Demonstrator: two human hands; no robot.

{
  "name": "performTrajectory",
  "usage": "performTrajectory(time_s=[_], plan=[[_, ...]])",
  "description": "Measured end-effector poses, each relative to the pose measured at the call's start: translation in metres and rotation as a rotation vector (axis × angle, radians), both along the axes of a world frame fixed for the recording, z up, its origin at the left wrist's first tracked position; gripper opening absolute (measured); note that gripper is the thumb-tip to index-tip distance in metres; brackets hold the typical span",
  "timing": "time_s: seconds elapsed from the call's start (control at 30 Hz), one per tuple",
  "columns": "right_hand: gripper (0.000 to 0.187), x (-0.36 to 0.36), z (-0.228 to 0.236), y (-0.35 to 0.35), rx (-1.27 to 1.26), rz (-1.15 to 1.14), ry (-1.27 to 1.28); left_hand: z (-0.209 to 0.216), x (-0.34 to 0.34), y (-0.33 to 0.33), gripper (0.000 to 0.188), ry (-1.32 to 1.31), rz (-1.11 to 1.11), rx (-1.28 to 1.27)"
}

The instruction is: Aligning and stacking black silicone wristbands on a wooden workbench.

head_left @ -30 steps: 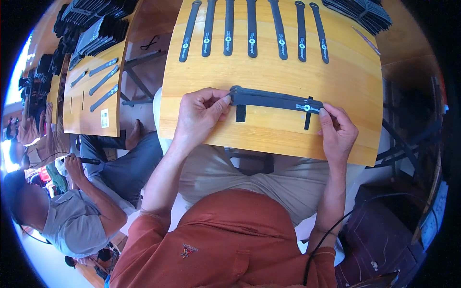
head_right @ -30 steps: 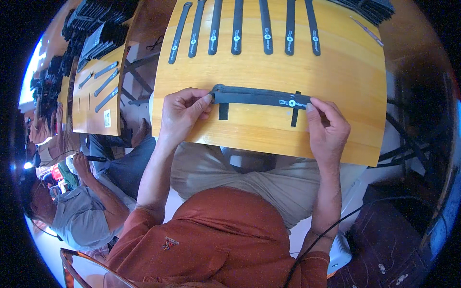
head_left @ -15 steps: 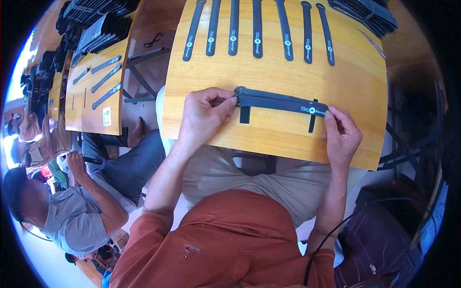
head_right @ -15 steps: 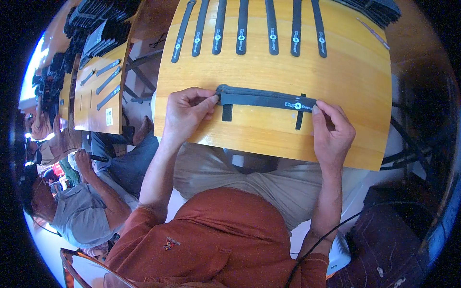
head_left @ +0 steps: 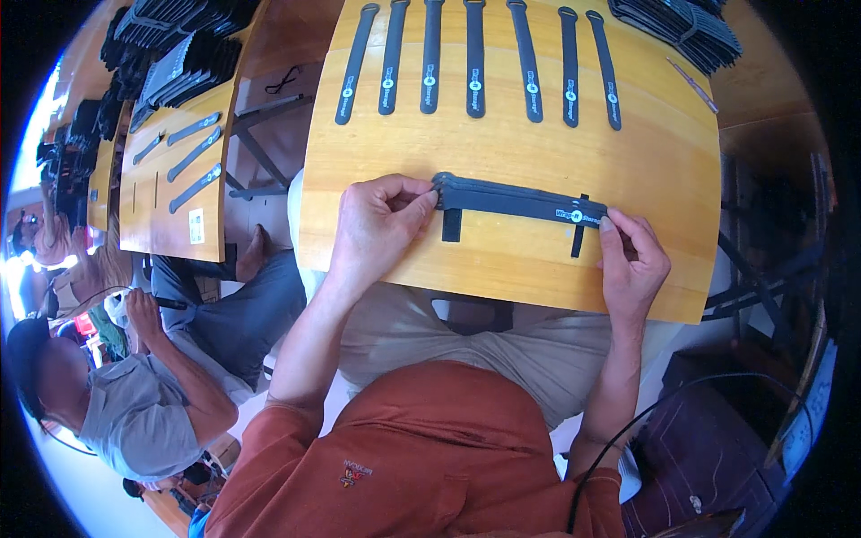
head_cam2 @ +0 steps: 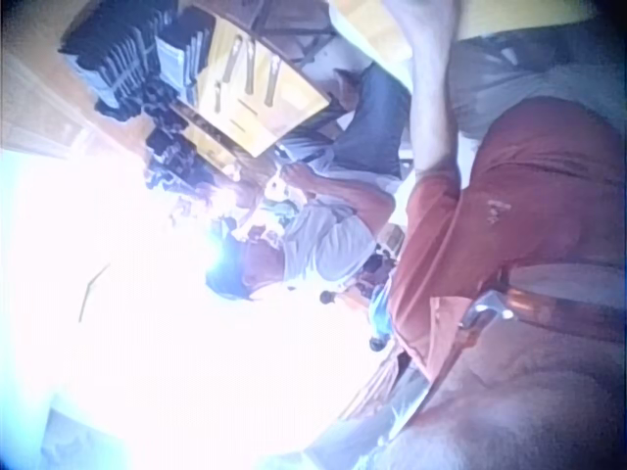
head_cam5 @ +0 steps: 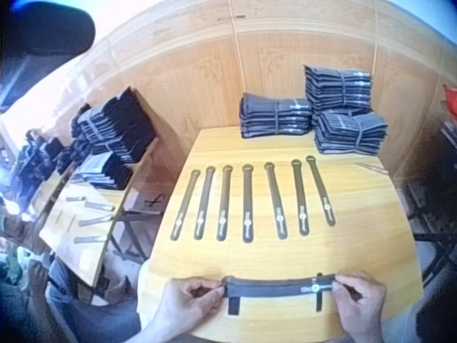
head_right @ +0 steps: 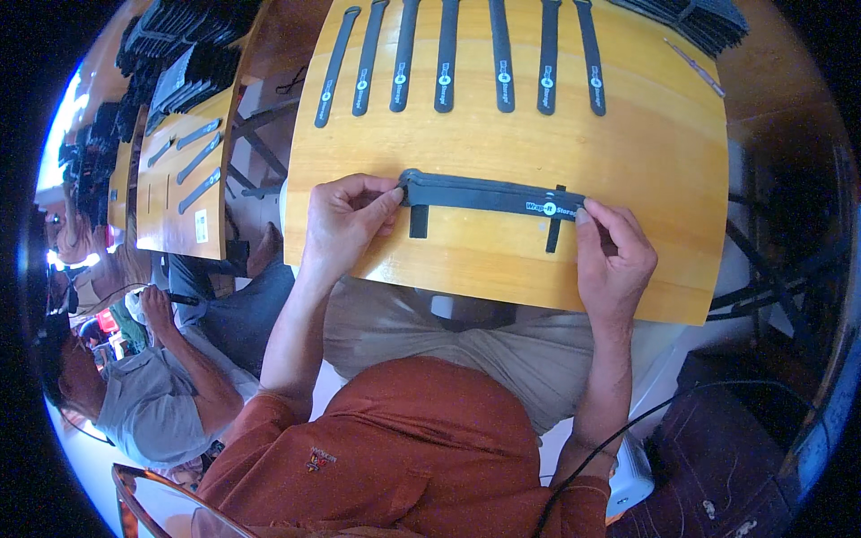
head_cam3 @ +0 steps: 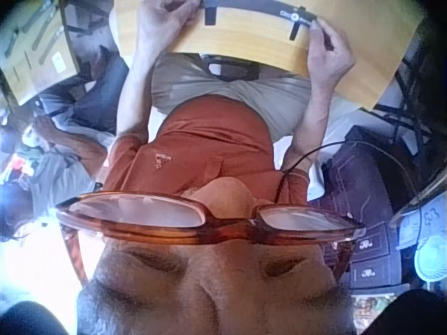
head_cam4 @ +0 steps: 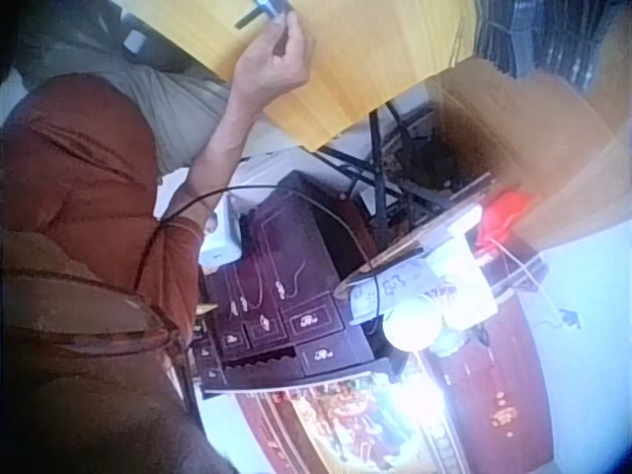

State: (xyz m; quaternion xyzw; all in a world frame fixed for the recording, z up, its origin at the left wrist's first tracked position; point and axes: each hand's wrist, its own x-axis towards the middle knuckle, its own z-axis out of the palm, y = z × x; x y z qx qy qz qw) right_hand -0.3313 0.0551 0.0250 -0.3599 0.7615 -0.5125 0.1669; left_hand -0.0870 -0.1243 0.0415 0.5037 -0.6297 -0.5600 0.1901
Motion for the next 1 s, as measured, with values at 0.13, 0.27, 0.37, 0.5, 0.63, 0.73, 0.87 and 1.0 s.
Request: performTrajectory(time_s=[0.13, 0.27, 0.37, 0.5, 0.63, 0.73, 0.87, 1.0], plan=[[0.013, 0.0003, -0.0015, -0.0012, -0.001, 0.006, 0.041, -0.0006, 0.0006, -0.0006, 0.013, -0.002, -0.007, 0.001], [0.013, 0.0012, -0.0031, -0.0015, -0.021, -0.005, 0.054, 0.0002, 0.0006, -0.0017, 0.012, 0.009, -0.009, 0.012], [0.014, 0.0013, -0.0030, -0.0021, -0.015, -0.008, 0.064, 0.0013, 0.0003, -0.0021, 0.012, 0.002, -0.010, 0.013], [0.014, 0.0012, -0.0036, -0.0021, -0.003, -0.013, 0.063, 0.0021, 0.0007, -0.0026, 0.014, -0.025, -0.033, 0.010], [0.014, 0.0006, -0.0021, -0.0008, 0.010, -0.006, 0.086, 0.0005, 0.0003, -0.0024, 0.014, -0.014, -0.031, 0.005], [0.014, 0.0004, -0.0011, -0.0014, 0.028, -0.004, 0.091, 0.0008, -0.0001, -0.0023, 0.014, -0.018, -0.028, 0.006], [0.013, -0.0001, -0.0023, -0.0017, 0.014, 0.001, 0.111, 0.0001, -0.0001, -0.0023, 0.014, -0.020, -0.023, 0.013], [0.013, 0.0011, -0.0030, -0.0023, 0.005, -0.003, 0.098, -0.0012, 0.0010, -0.0014, 0.012, 0.013, -0.004, 0.005]])
